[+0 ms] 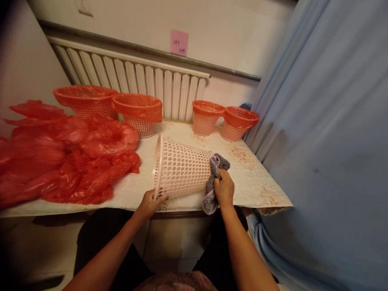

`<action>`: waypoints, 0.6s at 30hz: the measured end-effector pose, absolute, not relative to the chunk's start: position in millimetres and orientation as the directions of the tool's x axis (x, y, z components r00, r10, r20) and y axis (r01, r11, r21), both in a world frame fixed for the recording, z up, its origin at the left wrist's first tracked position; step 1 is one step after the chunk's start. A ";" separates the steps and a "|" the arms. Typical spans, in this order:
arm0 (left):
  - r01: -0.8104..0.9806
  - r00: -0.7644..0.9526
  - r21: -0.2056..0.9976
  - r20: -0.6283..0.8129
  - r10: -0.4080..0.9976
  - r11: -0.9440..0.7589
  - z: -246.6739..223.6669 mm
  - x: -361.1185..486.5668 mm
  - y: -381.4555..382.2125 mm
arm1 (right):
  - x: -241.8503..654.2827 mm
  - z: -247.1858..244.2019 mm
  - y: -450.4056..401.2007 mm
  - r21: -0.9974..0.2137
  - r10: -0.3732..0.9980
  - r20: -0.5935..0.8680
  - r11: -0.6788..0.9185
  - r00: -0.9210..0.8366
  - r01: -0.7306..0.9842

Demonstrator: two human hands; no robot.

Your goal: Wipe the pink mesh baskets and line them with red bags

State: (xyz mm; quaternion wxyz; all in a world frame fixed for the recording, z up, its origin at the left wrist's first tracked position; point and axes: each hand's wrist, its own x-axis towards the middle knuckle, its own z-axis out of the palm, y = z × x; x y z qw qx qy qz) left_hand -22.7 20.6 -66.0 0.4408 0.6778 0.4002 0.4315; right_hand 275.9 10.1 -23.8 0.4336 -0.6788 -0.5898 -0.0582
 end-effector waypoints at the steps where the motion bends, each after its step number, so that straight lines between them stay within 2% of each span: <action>1: 0.169 0.304 0.939 0.239 0.922 -0.300 -62.6 -20.9 18.9 | 278.4 -24.0 8.7 -0.543 0.749 0.575 0.048 0.329 0.838; 4: 0.193 0.306 0.923 0.265 0.915 -0.332 -49.8 -16.5 13.0 | 274.0 -17.5 4.5 -0.563 0.727 0.577 0.024 0.372 0.826; 6: 0.191 0.325 0.916 0.279 0.904 -0.352 -39.9 -13.3 8.0 | 263.3 -8.1 1.8 -0.542 0.727 0.601 0.065 0.332 0.838; 14: 0.129 0.378 0.934 0.264 0.888 -0.333 -19.2 -1.2 -3.7 | 171.5 44.8 -21.5 -0.402 0.729 0.681 0.444 -0.062 0.801; 18: 0.164 0.317 0.930 0.265 0.911 -0.328 -24.4 -6.0 -0.5 | 136.0 57.1 -31.0 -0.309 0.690 0.699 0.527 -0.187 0.792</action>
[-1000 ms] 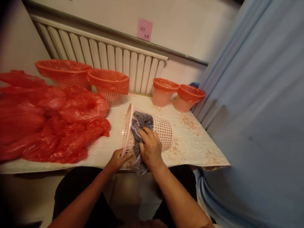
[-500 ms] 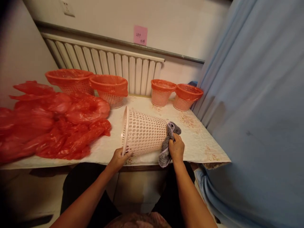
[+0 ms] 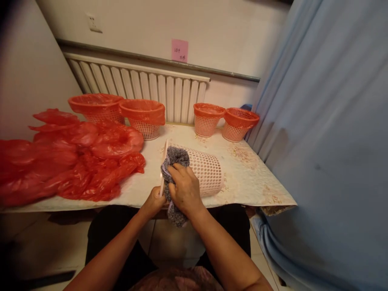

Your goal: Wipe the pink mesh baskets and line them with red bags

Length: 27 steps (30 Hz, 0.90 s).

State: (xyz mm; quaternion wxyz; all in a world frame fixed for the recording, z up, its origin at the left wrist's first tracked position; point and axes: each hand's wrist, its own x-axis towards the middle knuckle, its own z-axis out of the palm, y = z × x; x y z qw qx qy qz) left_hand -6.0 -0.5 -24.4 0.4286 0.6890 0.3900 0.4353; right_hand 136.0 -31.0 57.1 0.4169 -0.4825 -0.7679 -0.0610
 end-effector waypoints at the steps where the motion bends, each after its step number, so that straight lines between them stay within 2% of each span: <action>1: 0.155 0.311 0.936 0.257 0.915 -0.316 -26.0 -7.4 -0.1 | 133.1 56.6 -30.9 -0.299 0.686 0.705 0.520 -0.183 0.800; 5: 0.081 0.335 0.948 0.266 0.904 -0.309 -35.5 -9.5 -2.1 | 137.9 48.3 -25.4 -0.298 0.687 0.714 0.473 -0.135 0.829; 12: 0.207 0.311 0.947 0.175 0.934 -0.246 -57.4 -13.1 -2.8 | 169.5 40.4 -3.6 -0.333 0.715 0.695 0.411 -0.074 0.849; 18: 0.198 0.301 0.943 0.202 0.932 -0.268 -59.6 -15.0 4.4 | 235.4 21.6 22.0 -0.403 0.748 0.649 0.179 0.142 0.898; 23: 0.195 0.328 0.942 0.201 0.923 -0.274 -62.9 -12.1 8.5 | 272.7 9.4 17.1 -0.488 0.725 0.600 -0.004 0.339 0.873; 25: 0.189 0.348 0.940 0.205 0.915 -0.283 -62.4 -11.7 9.9 | 273.9 10.0 13.7 -0.506 0.718 0.585 -0.039 0.376 0.862; 27: 0.180 0.364 0.941 0.207 0.908 -0.286 -60.6 -11.8 11.2 | 265.7 13.8 11.5 -0.493 0.723 0.598 -0.008 0.346 0.870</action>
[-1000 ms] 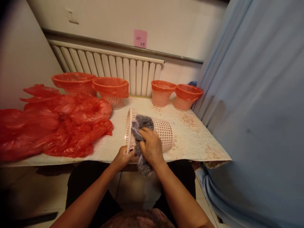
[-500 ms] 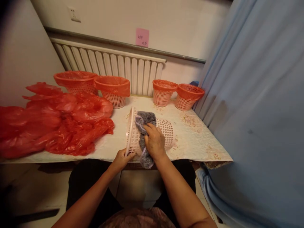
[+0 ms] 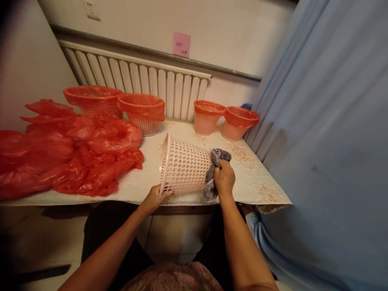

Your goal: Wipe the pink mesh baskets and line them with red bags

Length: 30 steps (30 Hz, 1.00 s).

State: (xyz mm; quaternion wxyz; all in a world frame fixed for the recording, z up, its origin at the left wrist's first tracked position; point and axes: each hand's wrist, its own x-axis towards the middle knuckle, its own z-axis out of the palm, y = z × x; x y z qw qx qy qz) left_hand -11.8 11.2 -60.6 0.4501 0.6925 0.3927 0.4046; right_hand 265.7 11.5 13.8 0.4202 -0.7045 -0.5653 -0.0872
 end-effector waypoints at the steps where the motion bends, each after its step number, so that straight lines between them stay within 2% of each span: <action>1: 0.181 0.367 0.942 0.203 0.908 -0.283 -59.3 -11.8 11.8 | 257.9 16.8 10.7 -0.479 0.731 0.609 0.029 0.308 0.877; 7: 0.169 0.349 0.959 0.159 0.924 -0.229 -50.1 -9.1 14.1 | 173.3 38.2 -3.8 -0.425 0.730 0.681 0.339 0.050 0.839; 9: 0.151 0.333 0.963 0.165 0.929 -0.225 -48.2 -8.8 14.8 | 144.3 43.0 -11.5 -0.370 0.717 0.694 0.440 -0.072 0.818; 12: 0.167 0.303 0.964 0.148 0.942 -0.205 -46.2 -11.3 16.2 | 120.2 45.2 -17.9 -0.312 0.693 0.710 0.472 -0.127 0.824; 16: 0.123 0.294 0.979 0.120 0.948 -0.163 -44.6 -15.0 18.9 | 130.7 40.9 -14.3 -0.297 0.701 0.702 0.446 -0.124 0.844; 20: 0.092 0.313 0.985 0.110 0.943 -0.146 -46.1 -16.1 19.8 | 168.7 31.8 -6.4 -0.331 0.723 0.689 0.383 -0.056 0.862; 30: 0.149 0.433 0.962 0.144 0.890 -0.228 -55.6 -29.5 12.0 | 271.5 2.4 6.4 -0.487 0.759 0.573 0.012 0.309 0.873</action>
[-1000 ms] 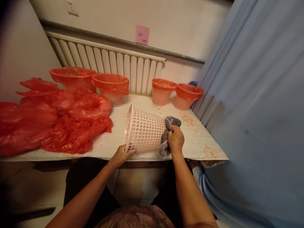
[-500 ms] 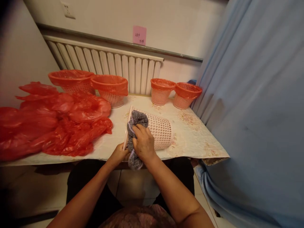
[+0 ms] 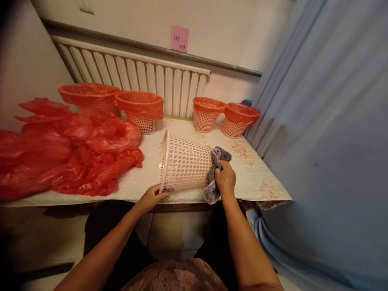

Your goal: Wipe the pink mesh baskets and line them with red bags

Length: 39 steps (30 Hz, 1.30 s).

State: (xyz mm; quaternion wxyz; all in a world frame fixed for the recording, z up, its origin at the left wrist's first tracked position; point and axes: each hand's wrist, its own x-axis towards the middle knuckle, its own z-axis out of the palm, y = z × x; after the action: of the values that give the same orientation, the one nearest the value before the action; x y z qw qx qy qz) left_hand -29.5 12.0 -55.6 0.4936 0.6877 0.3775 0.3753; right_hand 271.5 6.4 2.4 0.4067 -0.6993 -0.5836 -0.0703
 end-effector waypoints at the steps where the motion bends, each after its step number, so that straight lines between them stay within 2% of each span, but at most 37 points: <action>1: 0.152 0.449 0.962 0.137 0.883 -0.226 -53.3 -29.1 11.8 | 272.7 2.2 7.5 -0.495 0.753 0.568 -0.011 0.333 0.869; 4: 0.159 0.471 0.961 0.129 0.873 -0.228 -45.2 -26.1 13.0 | 262.0 7.5 11.3 -0.485 0.745 0.588 0.014 0.315 0.874; 12: 0.145 0.505 0.937 0.206 0.838 -0.318 -37.0 -22.7 18.6 | 181.4 56.8 23.2 -0.407 0.737 0.676 0.384 -0.009 0.829; 17: 0.148 0.421 0.927 0.256 0.870 -0.344 -37.8 -23.3 19.6 | 133.9 71.8 15.5 -0.320 0.688 0.703 0.532 -0.180 0.784; 23: 0.152 0.352 0.941 0.235 0.906 -0.303 -44.1 -21.1 22.0 | 118.7 43.3 -7.7 -0.329 0.677 0.729 0.471 -0.097 0.818; 29: 0.162 0.372 0.937 0.233 0.899 -0.310 -34.2 -20.0 18.7 | 133.8 6.7 -20.5 -0.307 0.678 0.730 0.440 -0.089 0.844; 33: 0.146 0.400 0.943 0.219 0.890 -0.298 -32.5 -21.1 18.5 | 164.4 -15.4 -12.7 -0.401 0.663 0.745 0.358 0.073 0.843; 39: 0.121 0.432 0.949 0.213 0.876 -0.290 -37.1 -21.5 21.1 | 233.2 -36.8 -0.9 -0.568 0.602 0.693 0.119 0.396 0.814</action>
State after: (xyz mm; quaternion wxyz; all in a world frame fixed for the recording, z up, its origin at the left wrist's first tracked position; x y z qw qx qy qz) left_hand -21.5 21.1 -37.1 0.4769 0.6989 0.3569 0.3959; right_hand 233.2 -0.9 -36.8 0.5177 -0.6559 -0.5397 -0.1026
